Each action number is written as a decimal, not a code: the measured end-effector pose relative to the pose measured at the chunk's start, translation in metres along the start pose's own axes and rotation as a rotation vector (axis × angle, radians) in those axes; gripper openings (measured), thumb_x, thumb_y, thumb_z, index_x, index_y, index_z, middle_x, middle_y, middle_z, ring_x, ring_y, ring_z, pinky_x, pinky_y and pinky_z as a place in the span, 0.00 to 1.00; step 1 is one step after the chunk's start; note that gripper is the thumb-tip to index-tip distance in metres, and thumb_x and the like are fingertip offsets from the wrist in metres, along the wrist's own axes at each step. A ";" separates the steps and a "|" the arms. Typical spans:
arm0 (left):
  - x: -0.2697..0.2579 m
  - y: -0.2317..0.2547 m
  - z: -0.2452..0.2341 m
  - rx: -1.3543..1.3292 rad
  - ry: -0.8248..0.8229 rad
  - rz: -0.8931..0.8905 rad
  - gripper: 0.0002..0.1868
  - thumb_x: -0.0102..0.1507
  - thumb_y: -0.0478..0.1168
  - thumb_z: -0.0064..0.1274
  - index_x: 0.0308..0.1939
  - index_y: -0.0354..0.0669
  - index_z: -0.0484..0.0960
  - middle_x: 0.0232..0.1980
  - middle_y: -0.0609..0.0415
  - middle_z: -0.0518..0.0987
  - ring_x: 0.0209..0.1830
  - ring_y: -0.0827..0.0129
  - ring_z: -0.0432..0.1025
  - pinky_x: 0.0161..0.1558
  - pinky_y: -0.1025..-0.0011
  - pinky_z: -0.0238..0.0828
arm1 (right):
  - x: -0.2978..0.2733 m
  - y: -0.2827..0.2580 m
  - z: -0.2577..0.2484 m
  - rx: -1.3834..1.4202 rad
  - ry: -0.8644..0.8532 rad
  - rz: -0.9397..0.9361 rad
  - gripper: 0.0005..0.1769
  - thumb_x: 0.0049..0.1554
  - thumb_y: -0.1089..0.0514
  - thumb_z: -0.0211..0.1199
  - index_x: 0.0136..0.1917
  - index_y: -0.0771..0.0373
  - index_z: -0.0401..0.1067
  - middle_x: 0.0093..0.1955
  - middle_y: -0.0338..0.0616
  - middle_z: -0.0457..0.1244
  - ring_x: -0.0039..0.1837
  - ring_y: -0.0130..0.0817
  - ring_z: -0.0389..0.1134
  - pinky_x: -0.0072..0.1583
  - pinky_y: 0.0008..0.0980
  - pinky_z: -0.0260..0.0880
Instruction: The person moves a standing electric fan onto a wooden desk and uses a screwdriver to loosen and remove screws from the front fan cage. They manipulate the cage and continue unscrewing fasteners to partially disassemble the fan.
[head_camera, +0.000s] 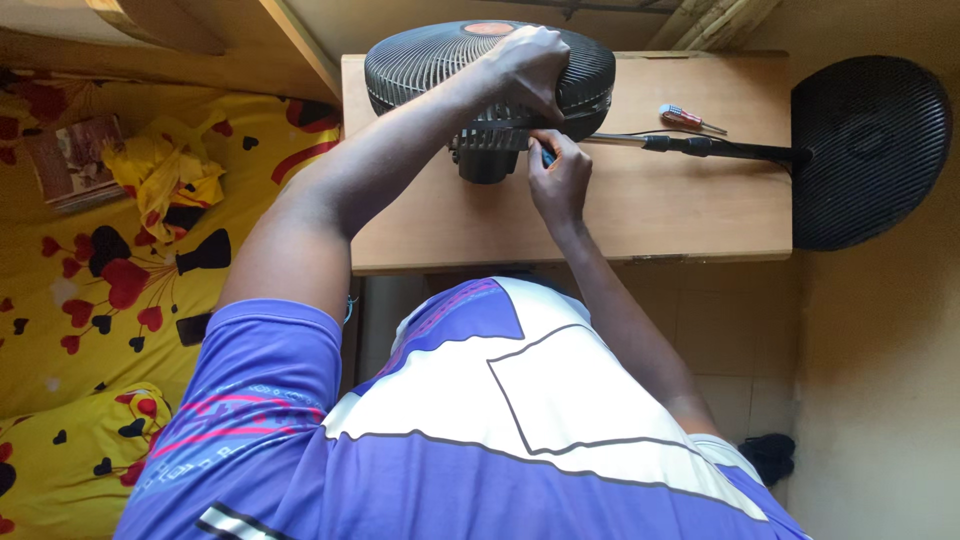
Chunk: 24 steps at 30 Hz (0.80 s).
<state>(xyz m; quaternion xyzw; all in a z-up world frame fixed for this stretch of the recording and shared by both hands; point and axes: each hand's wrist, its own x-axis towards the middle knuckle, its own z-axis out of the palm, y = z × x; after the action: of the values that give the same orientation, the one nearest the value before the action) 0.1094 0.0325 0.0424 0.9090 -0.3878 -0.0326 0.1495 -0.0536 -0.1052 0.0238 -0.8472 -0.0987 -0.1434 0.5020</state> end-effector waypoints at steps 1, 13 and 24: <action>-0.002 -0.001 0.000 0.000 0.006 0.000 0.30 0.44 0.59 0.72 0.27 0.32 0.86 0.26 0.37 0.80 0.26 0.49 0.78 0.31 0.57 0.77 | -0.001 0.001 0.002 -0.008 -0.004 -0.004 0.05 0.60 0.64 0.64 0.49 0.67 0.78 0.45 0.52 0.71 0.48 0.45 0.75 0.51 0.40 0.73; 0.001 0.002 -0.004 0.011 0.021 0.012 0.28 0.43 0.58 0.71 0.27 0.33 0.86 0.26 0.38 0.81 0.26 0.49 0.78 0.31 0.57 0.77 | -0.011 0.016 0.036 0.312 -0.058 0.237 0.07 0.62 0.63 0.62 0.53 0.67 0.73 0.43 0.44 0.70 0.47 0.27 0.72 0.49 0.32 0.75; 0.006 0.005 0.003 0.018 -0.070 0.010 0.28 0.45 0.58 0.73 0.27 0.32 0.87 0.27 0.38 0.82 0.24 0.53 0.79 0.31 0.59 0.77 | 0.017 0.007 -0.002 0.189 -0.255 0.045 0.08 0.59 0.65 0.64 0.52 0.68 0.79 0.41 0.47 0.72 0.43 0.27 0.73 0.46 0.32 0.71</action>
<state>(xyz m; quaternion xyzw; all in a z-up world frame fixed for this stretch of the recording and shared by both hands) 0.1097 0.0245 0.0415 0.9067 -0.3975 -0.0601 0.1276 -0.0353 -0.1105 0.0247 -0.8096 -0.1558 -0.0135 0.5658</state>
